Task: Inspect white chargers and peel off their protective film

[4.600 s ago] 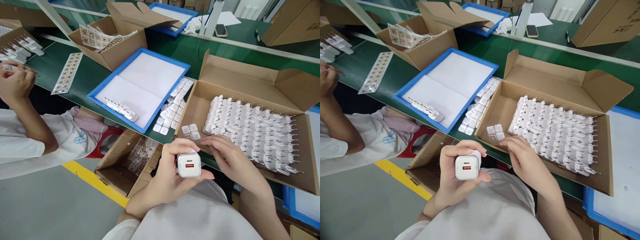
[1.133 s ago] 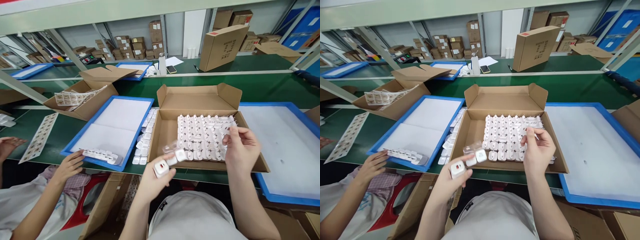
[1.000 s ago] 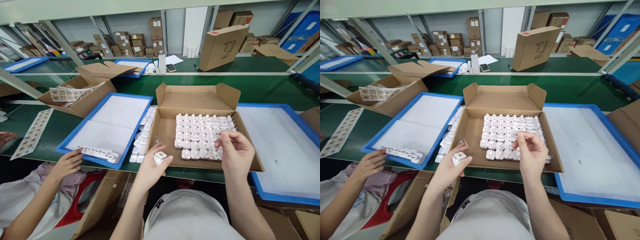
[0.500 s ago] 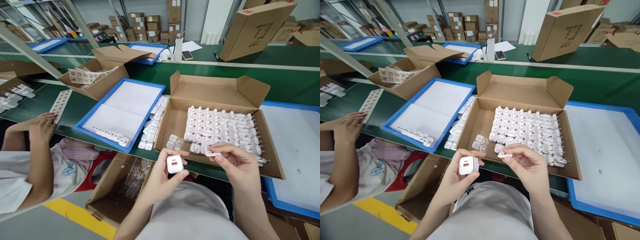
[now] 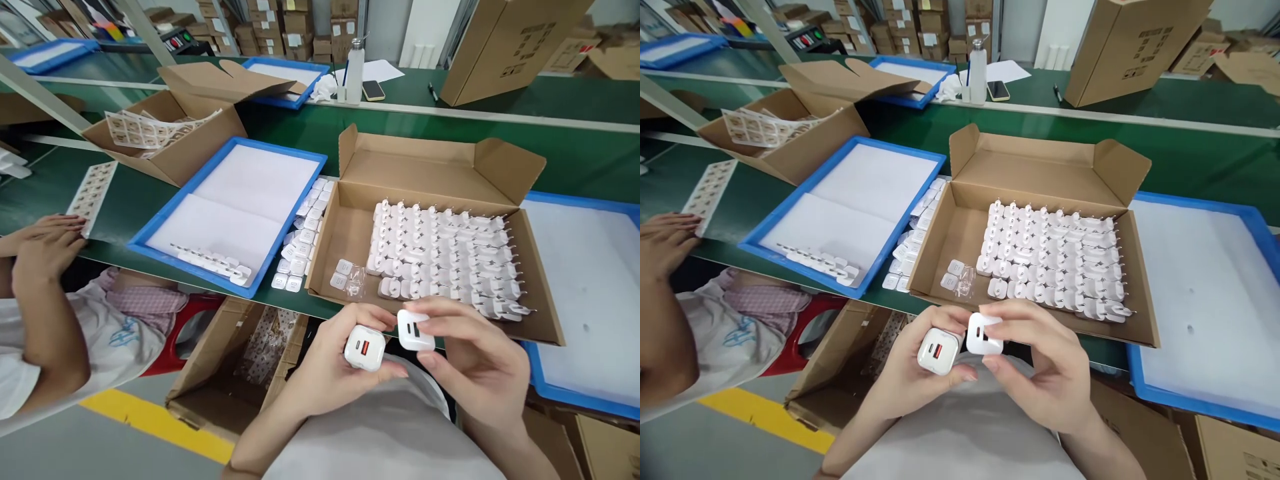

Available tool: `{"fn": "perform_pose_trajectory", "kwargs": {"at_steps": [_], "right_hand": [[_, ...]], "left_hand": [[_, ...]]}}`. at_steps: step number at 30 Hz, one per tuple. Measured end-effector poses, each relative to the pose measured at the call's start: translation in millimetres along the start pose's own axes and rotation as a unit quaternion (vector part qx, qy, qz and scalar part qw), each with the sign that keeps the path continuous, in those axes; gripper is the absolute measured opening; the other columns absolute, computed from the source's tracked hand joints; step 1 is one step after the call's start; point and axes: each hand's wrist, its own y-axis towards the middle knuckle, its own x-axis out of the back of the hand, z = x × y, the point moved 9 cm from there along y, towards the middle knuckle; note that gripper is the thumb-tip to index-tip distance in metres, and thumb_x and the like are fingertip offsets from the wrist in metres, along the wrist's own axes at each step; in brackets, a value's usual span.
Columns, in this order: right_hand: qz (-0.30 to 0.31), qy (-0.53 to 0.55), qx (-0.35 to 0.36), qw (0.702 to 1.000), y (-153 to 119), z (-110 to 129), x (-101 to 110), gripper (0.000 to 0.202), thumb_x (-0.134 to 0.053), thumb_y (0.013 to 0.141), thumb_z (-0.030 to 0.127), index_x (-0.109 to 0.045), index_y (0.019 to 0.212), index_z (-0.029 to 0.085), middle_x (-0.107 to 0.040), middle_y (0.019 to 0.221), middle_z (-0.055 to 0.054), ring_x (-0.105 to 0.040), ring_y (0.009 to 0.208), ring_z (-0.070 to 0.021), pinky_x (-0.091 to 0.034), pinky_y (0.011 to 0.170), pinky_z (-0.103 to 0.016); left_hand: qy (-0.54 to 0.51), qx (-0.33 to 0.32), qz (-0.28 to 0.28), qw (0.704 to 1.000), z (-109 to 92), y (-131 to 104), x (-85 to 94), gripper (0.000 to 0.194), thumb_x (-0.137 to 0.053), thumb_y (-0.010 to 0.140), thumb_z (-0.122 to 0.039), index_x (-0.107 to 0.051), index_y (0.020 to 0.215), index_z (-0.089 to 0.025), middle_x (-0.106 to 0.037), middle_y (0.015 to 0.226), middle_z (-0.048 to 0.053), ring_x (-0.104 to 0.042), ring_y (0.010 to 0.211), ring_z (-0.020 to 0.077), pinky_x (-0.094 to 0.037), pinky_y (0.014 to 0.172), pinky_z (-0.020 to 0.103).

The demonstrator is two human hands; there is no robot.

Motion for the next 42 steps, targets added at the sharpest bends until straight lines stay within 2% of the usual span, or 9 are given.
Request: {"fn": "perform_pose_trajectory", "kwargs": {"at_steps": [2,5,8,11,13,16,26,34,42], "right_hand": [[0.006,-0.048,0.061,0.997,1,13,-4,0.035,-0.076,0.093,0.007,-0.08,0.123,0.026,-0.082,0.119,-0.011,-0.08,0.108,-0.0298,-0.07,0.092,-0.046],[0.008,-0.085,0.12,0.989,2,24,-10,0.027,-0.075,0.096,0.012,-0.081,0.119,0.023,-0.084,0.113,-0.013,-0.081,0.102,-0.0309,-0.07,0.09,-0.049],[0.021,-0.067,0.151,0.986,0,27,-16,0.021,-0.071,0.101,0.016,-0.079,0.12,0.019,-0.084,0.111,-0.013,-0.082,0.1,-0.0277,-0.071,0.092,-0.046],[0.025,-0.068,0.164,0.984,-4,28,-19,0.023,-0.067,0.102,0.015,-0.079,0.121,0.021,-0.084,0.115,-0.014,-0.082,0.101,-0.0274,-0.071,0.086,-0.045],[0.031,-0.081,0.167,0.982,-5,28,-23,0.024,-0.066,0.103,0.015,-0.078,0.122,0.023,-0.084,0.114,-0.013,-0.082,0.101,-0.028,-0.071,0.083,-0.046],[0.048,-0.109,0.182,0.976,-8,29,-30,0.024,-0.066,0.103,0.016,-0.077,0.123,0.023,-0.085,0.111,-0.011,-0.081,0.106,-0.0295,-0.071,0.084,-0.046],[0.079,-0.128,0.216,0.965,-6,31,-38,0.013,-0.067,0.104,0.016,-0.08,0.108,0.017,-0.085,0.114,-0.013,-0.078,0.12,-0.0278,-0.069,0.092,-0.042],[0.081,-0.148,0.212,0.963,-8,31,-39,0.017,-0.063,0.106,0.018,-0.078,0.114,0.021,-0.085,0.112,-0.011,-0.081,0.114,-0.0291,-0.071,0.084,-0.044],[0.112,-0.168,0.232,0.951,-2,44,-41,0.014,-0.063,0.106,0.01,-0.077,0.108,0.012,-0.081,0.108,-0.013,-0.078,0.113,-0.0232,-0.072,0.098,-0.038]], "left_hand": [[0.012,-0.009,-0.006,1.0,-3,-1,-1.6,0.031,-0.09,0.085,-0.03,-0.062,0.095,-0.022,-0.077,0.1,0.006,-0.07,0.087,0.02,-0.052,0.078,0.028],[0.034,-0.021,-0.002,0.999,-8,-3,-2.5,0.028,-0.085,0.086,-0.027,-0.059,0.097,-0.023,-0.068,0.088,0.001,-0.061,0.074,0.0156,-0.047,0.068,0.026],[0.026,-0.054,0.034,0.998,-16,-3,-4.8,0.036,-0.077,0.091,-0.049,-0.063,0.11,-0.022,-0.064,0.093,0.004,-0.059,0.075,0.0188,-0.048,0.068,0.031],[-0.014,-0.063,0.066,0.996,-20,-5,-8.5,0.056,-0.048,0.103,-0.073,-0.067,0.115,-0.021,-0.065,0.1,0.011,-0.062,0.082,0.0251,-0.051,0.076,0.037],[-0.051,-0.023,0.032,0.998,-15,-6,-6.0,0.075,-0.033,0.101,-0.087,-0.07,0.108,-0.021,-0.066,0.099,0.012,-0.062,0.084,0.0275,-0.05,0.08,0.04],[-0.101,0.029,-0.025,0.994,-6,-10,-5.1,0.092,-0.028,0.089,-0.101,-0.073,0.103,-0.021,-0.064,0.093,0.01,-0.059,0.083,0.0286,-0.05,0.082,0.041],[-0.112,-0.005,-0.031,0.993,-12,-11,-9.8,0.089,-0.031,0.094,-0.096,-0.075,0.103,-0.019,-0.064,0.094,0.01,-0.06,0.085,0.0298,-0.051,0.085,0.043],[-0.093,-0.026,-0.054,0.994,-16,-15,-9.3,0.087,-0.028,0.097,-0.093,-0.076,0.103,-0.02,-0.065,0.093,0.01,-0.059,0.083,0.0284,-0.051,0.083,0.042],[-0.069,-0.093,-0.032,0.993,-20,-16,-10.3,0.084,-0.022,0.102,-0.088,-0.072,0.111,-0.02,-0.062,0.096,0.007,-0.057,0.084,0.0253,-0.05,0.082,0.04]]}}
